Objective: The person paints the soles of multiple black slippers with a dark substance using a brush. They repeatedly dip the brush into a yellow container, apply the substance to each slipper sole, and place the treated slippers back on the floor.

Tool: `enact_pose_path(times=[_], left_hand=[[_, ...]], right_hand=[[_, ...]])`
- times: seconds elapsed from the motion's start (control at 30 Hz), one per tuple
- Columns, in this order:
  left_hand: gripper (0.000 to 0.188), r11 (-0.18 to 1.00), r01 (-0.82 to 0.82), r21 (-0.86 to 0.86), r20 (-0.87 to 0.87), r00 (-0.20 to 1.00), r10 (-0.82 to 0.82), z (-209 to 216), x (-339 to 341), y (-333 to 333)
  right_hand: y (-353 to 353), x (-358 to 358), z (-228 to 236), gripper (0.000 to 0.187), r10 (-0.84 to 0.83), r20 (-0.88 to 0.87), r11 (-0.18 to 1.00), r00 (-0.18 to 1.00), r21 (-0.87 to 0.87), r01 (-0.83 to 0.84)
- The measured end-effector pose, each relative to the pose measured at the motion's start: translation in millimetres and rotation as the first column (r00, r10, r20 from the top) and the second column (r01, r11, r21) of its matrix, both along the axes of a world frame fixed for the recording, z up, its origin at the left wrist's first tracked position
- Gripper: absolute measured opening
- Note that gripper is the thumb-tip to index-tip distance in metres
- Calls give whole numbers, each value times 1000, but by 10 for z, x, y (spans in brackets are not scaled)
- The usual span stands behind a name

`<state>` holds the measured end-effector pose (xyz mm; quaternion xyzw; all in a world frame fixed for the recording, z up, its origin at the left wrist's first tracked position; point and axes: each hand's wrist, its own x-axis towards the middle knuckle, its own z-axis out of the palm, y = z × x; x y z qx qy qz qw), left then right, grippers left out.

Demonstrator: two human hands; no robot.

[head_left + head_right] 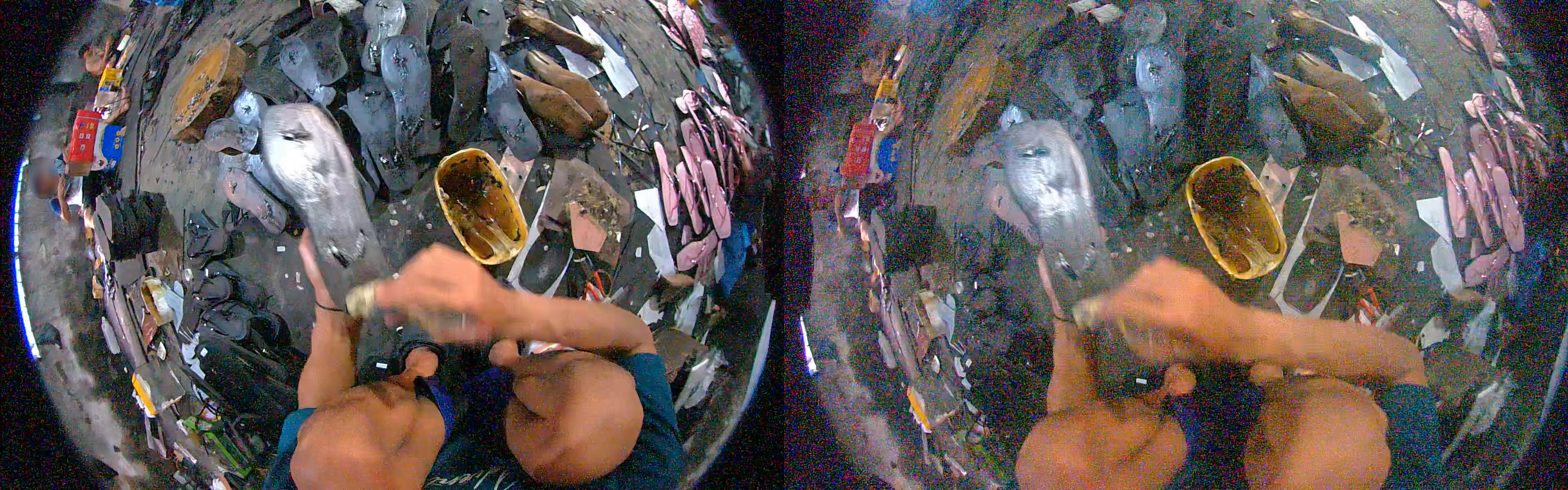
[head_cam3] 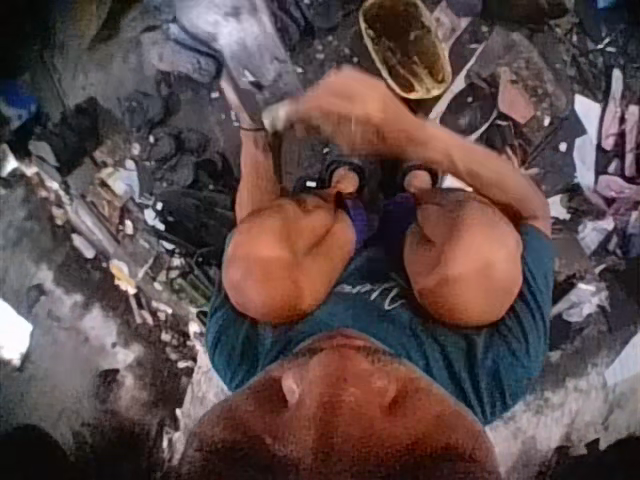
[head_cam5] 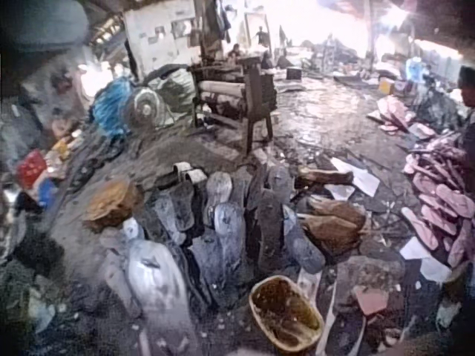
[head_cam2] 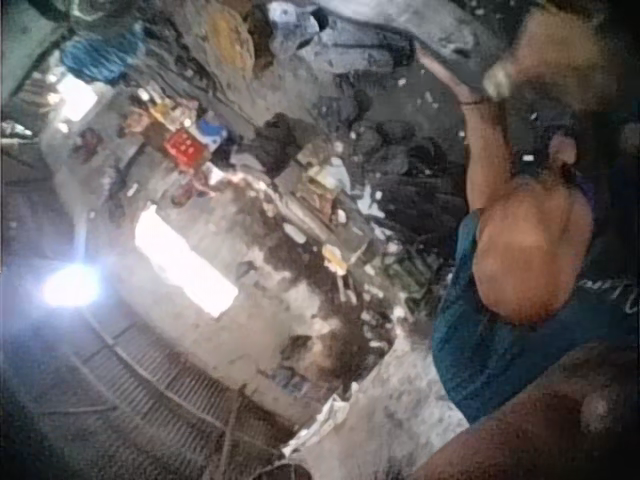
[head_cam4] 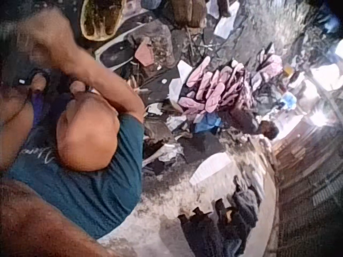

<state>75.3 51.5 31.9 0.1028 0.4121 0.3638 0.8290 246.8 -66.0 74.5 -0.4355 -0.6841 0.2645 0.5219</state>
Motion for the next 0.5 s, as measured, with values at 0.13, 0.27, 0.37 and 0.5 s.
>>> enact_pose_path(times=[0.13,0.27,0.37,0.5], left_hand=[[49,992,-29,126,113,993,15,-130,-59,142],[46,984,45,170,98,993,-62,-311,-139,173],[56,991,99,87,272,955,-120,-185,54,73],[61,985,121,122,-16,993,-120,-455,62,-274]], right_hand=[[-152,-83,97,38,105,47,992,993,-69,-102],[117,40,219,31,-87,-65,976,994,-203,72],[-121,-88,163,48,66,176,994,982,72,-80],[120,-69,170,41,-128,218,967,968,243,73]])
